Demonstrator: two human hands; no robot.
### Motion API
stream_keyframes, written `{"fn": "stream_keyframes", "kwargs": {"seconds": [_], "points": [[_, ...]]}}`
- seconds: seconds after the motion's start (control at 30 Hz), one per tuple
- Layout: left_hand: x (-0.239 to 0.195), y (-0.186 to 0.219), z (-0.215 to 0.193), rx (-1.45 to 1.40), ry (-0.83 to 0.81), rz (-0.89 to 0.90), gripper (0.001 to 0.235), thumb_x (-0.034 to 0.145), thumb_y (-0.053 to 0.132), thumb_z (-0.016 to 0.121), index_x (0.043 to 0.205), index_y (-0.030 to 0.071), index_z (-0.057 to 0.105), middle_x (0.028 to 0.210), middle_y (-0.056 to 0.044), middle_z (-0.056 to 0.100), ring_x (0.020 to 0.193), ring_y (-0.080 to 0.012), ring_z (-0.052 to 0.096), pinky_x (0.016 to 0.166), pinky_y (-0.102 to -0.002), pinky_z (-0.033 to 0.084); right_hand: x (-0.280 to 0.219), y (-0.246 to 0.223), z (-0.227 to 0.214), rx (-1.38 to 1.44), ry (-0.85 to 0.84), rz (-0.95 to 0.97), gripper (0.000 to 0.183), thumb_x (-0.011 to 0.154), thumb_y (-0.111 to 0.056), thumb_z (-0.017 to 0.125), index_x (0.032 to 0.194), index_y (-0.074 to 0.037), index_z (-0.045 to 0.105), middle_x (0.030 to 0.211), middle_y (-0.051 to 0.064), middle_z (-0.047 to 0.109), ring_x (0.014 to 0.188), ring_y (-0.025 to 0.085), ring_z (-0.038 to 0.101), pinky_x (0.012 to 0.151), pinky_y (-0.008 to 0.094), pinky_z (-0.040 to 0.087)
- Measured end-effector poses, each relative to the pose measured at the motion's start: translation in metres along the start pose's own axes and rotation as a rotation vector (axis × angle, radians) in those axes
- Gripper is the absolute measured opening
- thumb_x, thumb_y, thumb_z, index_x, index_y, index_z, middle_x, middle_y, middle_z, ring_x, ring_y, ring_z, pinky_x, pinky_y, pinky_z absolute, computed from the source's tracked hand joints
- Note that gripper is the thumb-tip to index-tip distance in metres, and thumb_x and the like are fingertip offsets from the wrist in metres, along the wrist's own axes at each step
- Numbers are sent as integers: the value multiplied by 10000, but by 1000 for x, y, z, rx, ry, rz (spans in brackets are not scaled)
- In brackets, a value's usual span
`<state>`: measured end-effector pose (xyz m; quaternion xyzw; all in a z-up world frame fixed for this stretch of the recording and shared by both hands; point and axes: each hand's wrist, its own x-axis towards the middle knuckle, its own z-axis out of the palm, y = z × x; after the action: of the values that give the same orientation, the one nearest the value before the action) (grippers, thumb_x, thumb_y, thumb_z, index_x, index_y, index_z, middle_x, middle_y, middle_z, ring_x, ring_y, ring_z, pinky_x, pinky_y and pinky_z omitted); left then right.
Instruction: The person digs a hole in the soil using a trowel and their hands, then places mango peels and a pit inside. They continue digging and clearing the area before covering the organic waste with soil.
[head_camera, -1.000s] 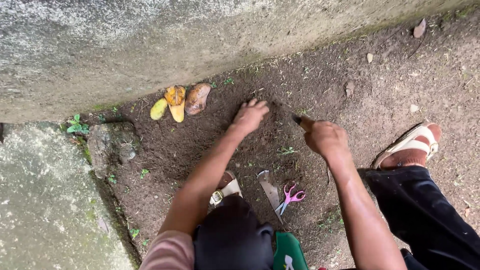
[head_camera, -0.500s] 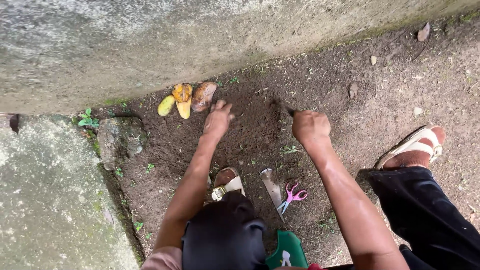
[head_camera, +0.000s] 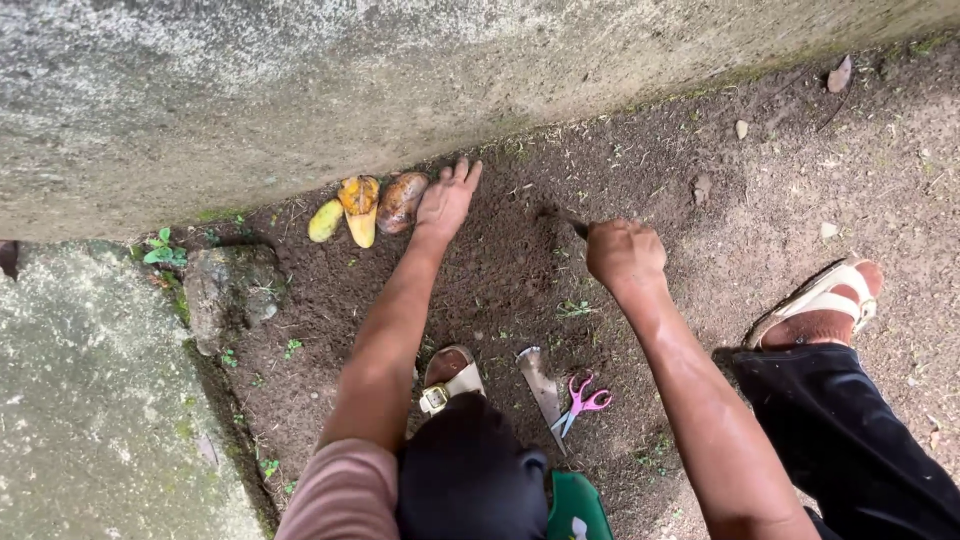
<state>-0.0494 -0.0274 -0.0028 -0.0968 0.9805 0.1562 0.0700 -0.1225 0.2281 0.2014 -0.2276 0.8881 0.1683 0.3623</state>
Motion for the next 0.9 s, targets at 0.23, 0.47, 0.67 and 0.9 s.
{"fn": "stream_keyframes", "kwargs": {"seconds": [0.23, 0.47, 0.67, 0.9], "points": [[23, -8, 32, 98, 48, -28, 263, 887, -1, 541, 1146, 35, 560, 1171, -184, 597, 1132, -346, 615, 848, -417, 594, 5, 5, 6, -9, -16, 11, 296, 1112, -225, 388, 1252, -107, 619, 743, 73, 640, 548, 125, 554, 439, 290, 466], [-65, 59, 14, -282, 65, -157, 204, 990, -28, 450, 1147, 49, 557, 1083, -194, 624, 774, -365, 693, 616, -477, 586, 7, 6, 11, -5, -26, 14, 278, 1106, -192, 395, 1223, -79, 620, 719, 62, 619, 522, 110, 513, 408, 282, 421], [-106, 118, 2, -551, -370, 332, 230, 923, 315, 713, 1082, 154, 755, 1237, -171, 617, 1087, -282, 603, 892, -445, 501, -3, 5, 16, -9, 38, 4, 302, 1113, -215, 396, 1241, -77, 632, 742, 76, 615, 526, 117, 540, 418, 282, 492], [-14, 60, -45, -85, -264, -165, 695, 948, 417, 549, 1552, 198, 284, 1693, -117, 91, 1511, -328, 132, 1192, -478, 126, -21, 29, 38, 260, -53, -2, 466, 1121, -275, 317, 1579, -361, 340, 787, 49, 625, 533, 148, 510, 496, 317, 488]]}}
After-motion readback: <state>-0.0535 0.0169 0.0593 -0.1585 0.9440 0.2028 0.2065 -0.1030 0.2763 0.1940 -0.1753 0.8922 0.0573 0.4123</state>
